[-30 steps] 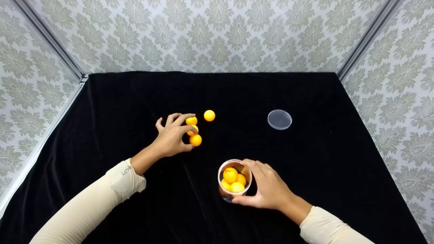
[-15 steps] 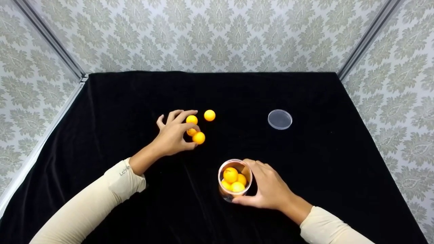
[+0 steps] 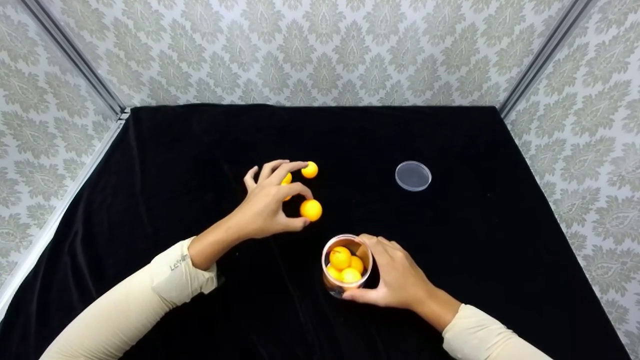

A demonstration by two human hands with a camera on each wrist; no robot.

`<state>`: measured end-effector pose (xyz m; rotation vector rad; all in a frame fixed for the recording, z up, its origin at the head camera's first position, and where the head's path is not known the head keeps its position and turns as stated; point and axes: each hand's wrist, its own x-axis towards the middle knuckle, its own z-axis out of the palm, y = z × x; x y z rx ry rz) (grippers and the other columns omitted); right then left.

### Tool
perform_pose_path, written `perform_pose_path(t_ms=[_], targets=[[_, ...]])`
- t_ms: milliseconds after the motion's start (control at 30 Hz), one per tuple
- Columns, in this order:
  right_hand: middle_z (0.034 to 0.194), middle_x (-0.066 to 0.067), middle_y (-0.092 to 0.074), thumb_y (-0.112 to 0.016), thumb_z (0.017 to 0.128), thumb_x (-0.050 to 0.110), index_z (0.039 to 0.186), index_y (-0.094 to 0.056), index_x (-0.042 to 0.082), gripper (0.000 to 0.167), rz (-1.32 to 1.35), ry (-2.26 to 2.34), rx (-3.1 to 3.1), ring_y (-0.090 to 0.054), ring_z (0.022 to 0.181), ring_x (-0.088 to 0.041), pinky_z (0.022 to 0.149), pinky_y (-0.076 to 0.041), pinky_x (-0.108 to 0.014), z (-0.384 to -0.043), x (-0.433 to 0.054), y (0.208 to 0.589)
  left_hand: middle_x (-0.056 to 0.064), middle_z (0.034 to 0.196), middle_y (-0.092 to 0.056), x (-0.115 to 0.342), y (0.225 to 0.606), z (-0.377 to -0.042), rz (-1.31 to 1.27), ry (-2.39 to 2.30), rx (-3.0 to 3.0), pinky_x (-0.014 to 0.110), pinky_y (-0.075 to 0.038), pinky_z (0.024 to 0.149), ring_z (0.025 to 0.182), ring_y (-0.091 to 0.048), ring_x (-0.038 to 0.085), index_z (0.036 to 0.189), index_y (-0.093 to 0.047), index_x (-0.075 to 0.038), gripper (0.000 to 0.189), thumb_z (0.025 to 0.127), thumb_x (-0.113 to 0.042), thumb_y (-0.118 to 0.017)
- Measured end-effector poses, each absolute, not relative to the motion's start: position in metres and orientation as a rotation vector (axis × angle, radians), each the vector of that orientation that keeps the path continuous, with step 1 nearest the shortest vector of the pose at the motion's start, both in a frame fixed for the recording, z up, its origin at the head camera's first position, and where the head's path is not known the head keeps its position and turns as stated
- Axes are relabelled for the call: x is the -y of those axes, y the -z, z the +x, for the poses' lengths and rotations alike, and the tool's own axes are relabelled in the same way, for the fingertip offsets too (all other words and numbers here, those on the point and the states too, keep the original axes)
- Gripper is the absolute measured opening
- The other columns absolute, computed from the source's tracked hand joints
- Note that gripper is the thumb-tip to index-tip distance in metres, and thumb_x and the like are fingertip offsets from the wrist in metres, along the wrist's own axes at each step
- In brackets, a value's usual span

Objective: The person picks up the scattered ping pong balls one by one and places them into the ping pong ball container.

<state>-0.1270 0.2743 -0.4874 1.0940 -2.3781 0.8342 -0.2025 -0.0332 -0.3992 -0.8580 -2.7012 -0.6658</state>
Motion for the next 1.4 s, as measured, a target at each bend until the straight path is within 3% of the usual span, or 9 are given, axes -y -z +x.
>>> perform_pose_path(t_ms=[633, 1400], targets=[[0.121, -0.001, -0.068, -0.095, 0.058, 0.055, 0.137, -0.055, 0.005, 0.102, 1.082, -0.807, 2.410, -0.067, 0.104, -0.018, 0.102, -0.041, -0.012, -0.127, -0.275, 0.487, -0.006, 0.158, -0.042, -0.002, 0.373, -0.157, -1.092, 0.663, 2.583, 0.078, -0.018, 0.106, 0.146, -0.030, 0.029, 0.099, -0.070, -0.035, 0.032, 0.072, -0.052, -0.079], [0.129, -0.001, -0.066, -0.095, 0.057, 0.053, 0.147, -0.049, 0.007, 0.111, 1.070, -0.815, 2.420, -0.067, 0.108, -0.019, 0.103, -0.040, -0.012, -0.126, -0.275, 0.486, -0.006, 0.159, -0.038, -0.022, 0.377, -0.145, -1.215, 0.670, 2.610, 0.077, -0.019, 0.107, 0.146, -0.029, 0.028, 0.103, -0.069, -0.036, 0.035, 0.073, -0.052, -0.078]])
